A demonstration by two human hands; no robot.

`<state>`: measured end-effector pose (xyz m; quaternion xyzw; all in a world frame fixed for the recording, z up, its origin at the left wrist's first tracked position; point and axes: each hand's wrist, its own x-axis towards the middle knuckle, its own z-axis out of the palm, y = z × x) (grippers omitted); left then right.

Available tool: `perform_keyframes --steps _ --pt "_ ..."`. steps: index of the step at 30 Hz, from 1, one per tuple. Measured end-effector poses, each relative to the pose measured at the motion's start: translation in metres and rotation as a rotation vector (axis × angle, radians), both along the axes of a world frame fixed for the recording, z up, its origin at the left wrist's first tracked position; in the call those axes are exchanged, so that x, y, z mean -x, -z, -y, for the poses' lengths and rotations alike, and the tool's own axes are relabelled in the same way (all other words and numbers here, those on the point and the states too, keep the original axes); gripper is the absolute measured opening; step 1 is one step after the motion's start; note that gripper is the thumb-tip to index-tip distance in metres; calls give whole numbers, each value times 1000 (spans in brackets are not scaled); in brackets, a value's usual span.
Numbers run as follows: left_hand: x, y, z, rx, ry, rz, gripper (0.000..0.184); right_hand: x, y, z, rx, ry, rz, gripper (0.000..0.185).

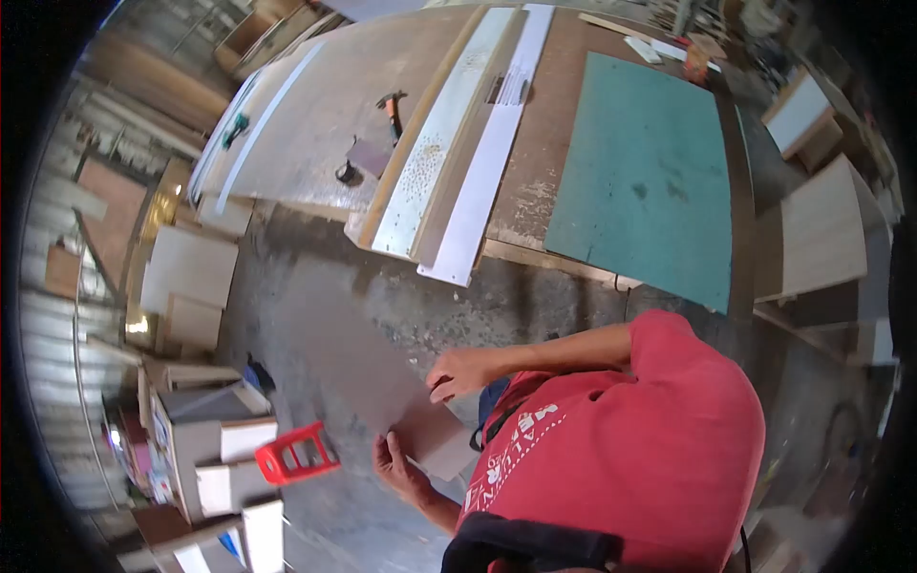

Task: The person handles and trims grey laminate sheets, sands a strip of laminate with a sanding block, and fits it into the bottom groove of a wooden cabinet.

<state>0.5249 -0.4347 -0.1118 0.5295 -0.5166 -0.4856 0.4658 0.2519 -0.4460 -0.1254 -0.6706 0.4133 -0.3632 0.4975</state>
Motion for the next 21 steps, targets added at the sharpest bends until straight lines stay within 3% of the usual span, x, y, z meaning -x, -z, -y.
perform_keyframes --steps 6,10,14,17,18,21 --pt "48 -23 153 10 246 -69 20 66 10 28 56 384 -270 25" --pt "103 -26 218 30 425 -32 20 152 34 9 20 836 -418 25" --pt "167 -25 236 77 454 113 22 265 40 -27 -155 1123 -507 25" --pt "207 -19 232 110 470 330 22 369 85 -42 -54 1372 -567 26" --pt "226 -26 220 58 459 285 23 413 93 -44 16 1478 -652 27" --pt "259 -20 208 -5 415 353 22 557 125 -44 -9 1709 -560 33"
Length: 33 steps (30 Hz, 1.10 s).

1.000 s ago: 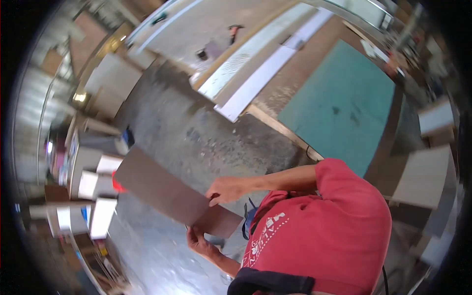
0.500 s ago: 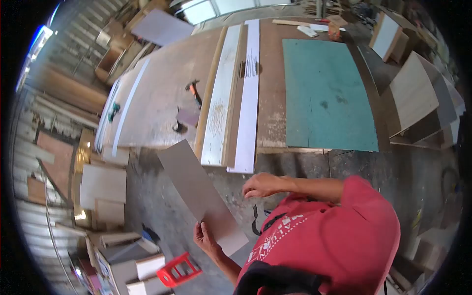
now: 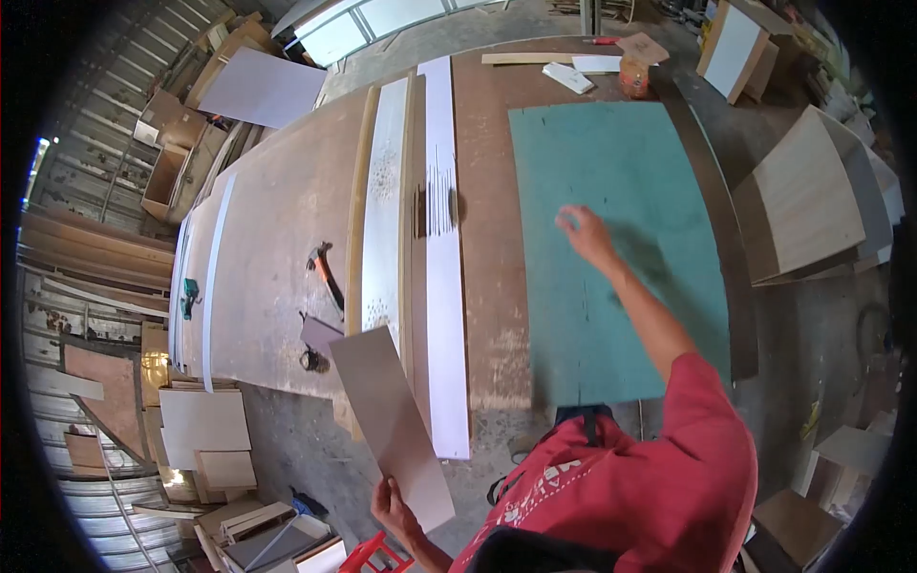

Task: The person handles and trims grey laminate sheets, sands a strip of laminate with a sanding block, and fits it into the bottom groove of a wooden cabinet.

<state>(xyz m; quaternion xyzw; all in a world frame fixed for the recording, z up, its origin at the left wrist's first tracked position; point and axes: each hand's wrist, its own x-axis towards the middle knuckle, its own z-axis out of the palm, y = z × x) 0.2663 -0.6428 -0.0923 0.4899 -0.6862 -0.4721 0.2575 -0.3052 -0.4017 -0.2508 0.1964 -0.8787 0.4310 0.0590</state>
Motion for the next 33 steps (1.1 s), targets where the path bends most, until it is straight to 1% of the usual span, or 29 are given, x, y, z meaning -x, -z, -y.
perform_keyframes --steps 1,3,5,6,7,8,9,10,11,12,14,15,16,17,18,20,21,22,23,24,25,26,27,29,30,31,32,33 --pt "17 -6 -6 6 -5 10 22 48 7 2 21 71 -30 36" --pt "49 -20 -19 -38 -35 81 23 142 10 6 -43 186 -100 40" --pt "44 -2 -7 -70 -57 69 21 236 29 12 -72 310 -207 47" --pt "39 7 -2 -109 -72 48 20 273 29 17 -92 371 -176 50" --pt "39 15 -1 10 -52 -31 21 307 25 18 -113 433 -142 54" --pt "55 4 -5 19 -53 -16 21 341 28 20 -139 460 -123 56" --pt "76 -19 -15 81 39 185 32 371 32 20 -164 489 -105 59" --pt "94 -31 -18 144 130 387 43 394 32 20 -165 497 -24 61" --pt "89 -27 -8 111 152 487 48 414 33 22 -164 504 56 63" --pt "97 -27 -7 122 149 501 48 433 44 23 -155 502 71 63" --pt "110 -31 -9 26 26 460 51 458 74 25 -315 588 -181 68" --pt "95 -23 -4 28 56 421 51 457 83 30 -312 580 -159 68" --pt "100 -18 2 32 49 443 51 452 85 32 -328 559 -199 67" --pt "105 -14 7 23 29 419 46 447 87 30 -350 541 -239 66" --pt "107 -15 12 11 12 398 41 448 92 29 -357 535 -214 66" --pt "106 -15 17 -18 -26 342 32 450 93 25 -400 530 -253 62" --pt "106 -10 20 -33 -44 297 27 451 91 22 -433 533 -262 55" --pt "105 -5 22 -46 -64 248 23 456 95 19 -435 530 -266 55" --pt "92 -3 27 -68 -90 342 24 459 94 16 -297 515 -315 52" --pt "83 4 30 -67 -89 335 24 461 96 13 -158 499 -362 49" --pt "77 14 33 -39 -152 274 24 459 94 13 -154 502 -374 49" --pt "70 22 33 -13 -215 212 24 456 90 12 18 541 -316 45" --pt "87 17 24 -17 -219 198 24 451 82 10 190 569 -256 41" --pt "166 -11 2 4 -136 271 25 420 59 8 406 582 -216 45" --pt "187 -21 -1 -44 -193 299 28 395 49 13 516 686 -336 44" --pt "166 -11 10 -32 -168 226 30 363 40 13 713 610 -207 41" --pt "159 -13 18 -114 -128 163 30 308 16 23 1268 439 8 39" --pt "157 -13 23 -144 -152 104 30 249 -4 28 1277 354 61 48"
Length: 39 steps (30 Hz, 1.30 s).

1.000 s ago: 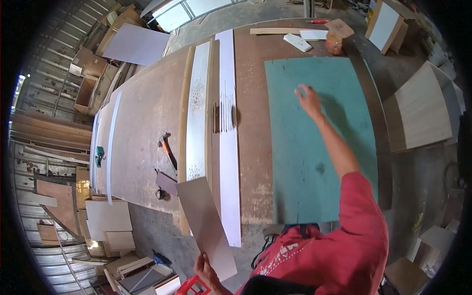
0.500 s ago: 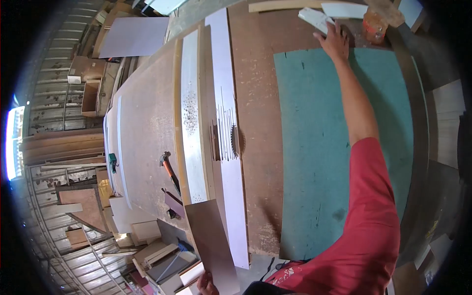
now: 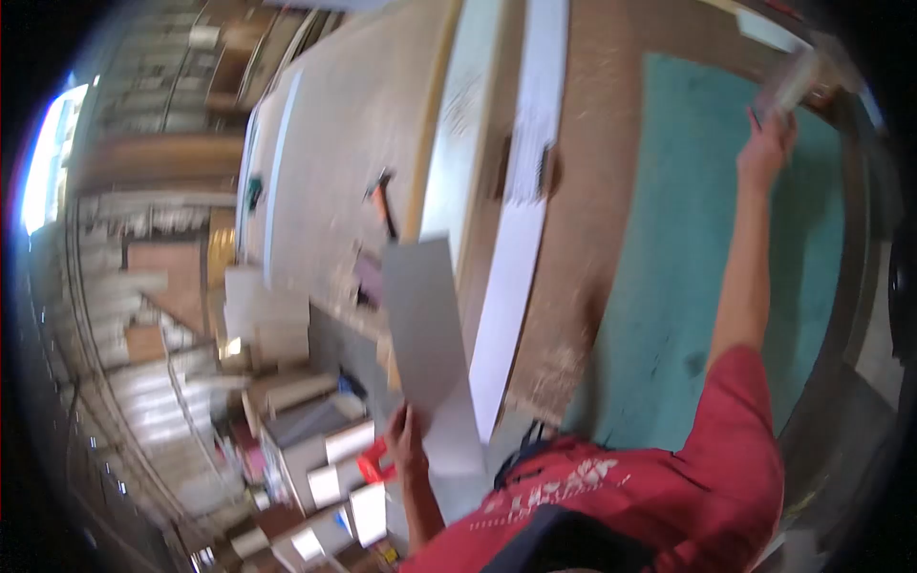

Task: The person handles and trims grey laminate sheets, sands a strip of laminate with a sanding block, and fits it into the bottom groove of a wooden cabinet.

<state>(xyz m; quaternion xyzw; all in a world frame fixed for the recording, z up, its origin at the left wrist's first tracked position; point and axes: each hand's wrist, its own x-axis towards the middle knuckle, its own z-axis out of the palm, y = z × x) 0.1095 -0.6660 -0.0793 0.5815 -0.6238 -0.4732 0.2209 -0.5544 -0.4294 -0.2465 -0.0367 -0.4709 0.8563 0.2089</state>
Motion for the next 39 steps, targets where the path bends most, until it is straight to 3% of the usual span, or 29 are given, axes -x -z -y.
perform_keyframes --steps 1,3,5,7,9,10,12,19,24,27,29,31,35,39 --pt "5 -9 2 -75 -62 21 29 -49 -11 -4 189 -207 -5 56" --pt "1 -2 12 -54 -22 -161 28 -147 -37 0 262 -469 -49 63" --pt "-13 2 23 -129 10 -272 29 -230 -38 -3 508 -663 53 66" --pt "-33 10 34 -212 72 -381 30 -304 -27 -12 217 -706 98 67" --pt "-48 22 49 -245 159 -410 31 -367 -37 -21 137 -792 187 65" --pt "-52 26 54 -268 194 -427 31 -395 -39 -23 116 -755 171 65" --pt "-56 28 59 -266 254 -427 27 -451 -50 -30 360 -783 358 61" --pt "-66 42 60 -481 604 -565 31 -638 -101 -17 86 -570 400 51" --pt "-49 52 35 -577 734 -630 29 -732 -113 -28 84 -548 409 51" --pt "-30 39 0 -718 442 -995 15 -768 -117 -46 65 -427 450 50" --pt "-18 29 -13 -834 501 -963 10 -784 -111 -56 40 -240 453 49" --pt "-8 37 -24 -936 815 -810 11 -794 -104 -68 85 -138 473 49" --pt "-1 56 -82 -1019 693 -645 13 -797 -90 -94 256 6 575 46" --pt "12 90 -133 -1121 703 -522 15 -788 -77 -129 246 26 598 45"
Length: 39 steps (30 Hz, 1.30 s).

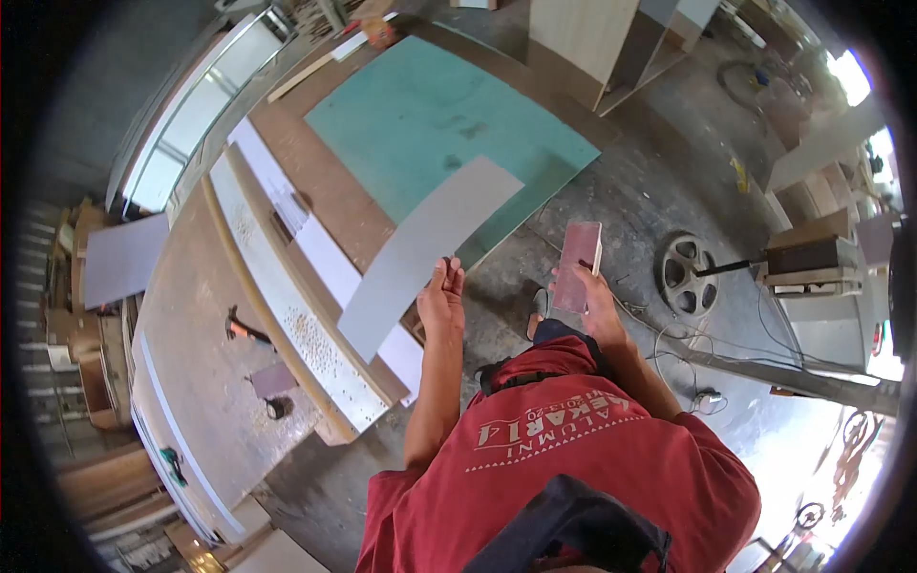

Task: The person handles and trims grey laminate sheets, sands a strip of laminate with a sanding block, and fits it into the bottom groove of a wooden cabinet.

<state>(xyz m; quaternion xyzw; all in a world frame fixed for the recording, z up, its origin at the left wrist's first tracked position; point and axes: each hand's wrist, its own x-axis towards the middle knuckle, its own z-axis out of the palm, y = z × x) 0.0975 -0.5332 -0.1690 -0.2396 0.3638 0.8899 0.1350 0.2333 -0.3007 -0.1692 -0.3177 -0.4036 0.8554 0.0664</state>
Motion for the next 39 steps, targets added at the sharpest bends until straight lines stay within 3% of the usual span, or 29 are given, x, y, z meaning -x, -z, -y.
perform_keyframes --steps 8,13,16,19,21,22,24,25,26,28,30,31,33,35,36,38,39 --pt "13 -11 -48 57 92 -101 11 51 -11 -58 31 -65 -166 52" --pt "-9 -37 -22 97 -44 -100 11 109 -15 -36 264 -485 -162 60" --pt "-43 -46 7 148 -148 -47 13 131 -25 23 406 -739 -135 58" --pt "-93 -53 47 147 -252 2 16 134 -53 91 335 -782 31 55" --pt "-124 -45 80 125 -325 -5 17 130 -56 142 70 -780 75 53" --pt "-142 -48 100 130 -361 -19 17 124 -54 165 69 -816 59 53" --pt "-182 -57 148 47 -116 -18 14 114 -52 211 93 -935 52 50" --pt "-201 -62 169 131 25 0 17 110 -52 233 92 -953 47 50" --pt "-226 -71 189 126 14 4 17 101 -52 257 71 -1035 10 49" --pt "-265 -98 237 469 -172 -61 20 83 -60 314 55 -1113 -54 49" --pt "-297 -82 291 973 -613 -145 24 55 -71 361 40 -1306 -72 48" --pt "-300 -100 321 1336 -699 -169 25 42 -71 384 -11 -1393 -73 48" --pt "-323 -118 367 1692 -755 -197 28 7 -78 431 -65 -1460 -58 49" --pt "-352 -112 402 1660 -553 -120 31 -19 -97 475 -71 -1674 -239 50" --pt "-369 -108 417 1662 -549 -132 31 -22 -100 495 -71 -1664 -245 50" --pt "-410 -95 432 952 -517 -1 32 -31 -104 533 -28 -1875 -180 50" --pt "-421 -91 435 992 -546 61 33 -36 -116 548 -9 -1910 -153 50"
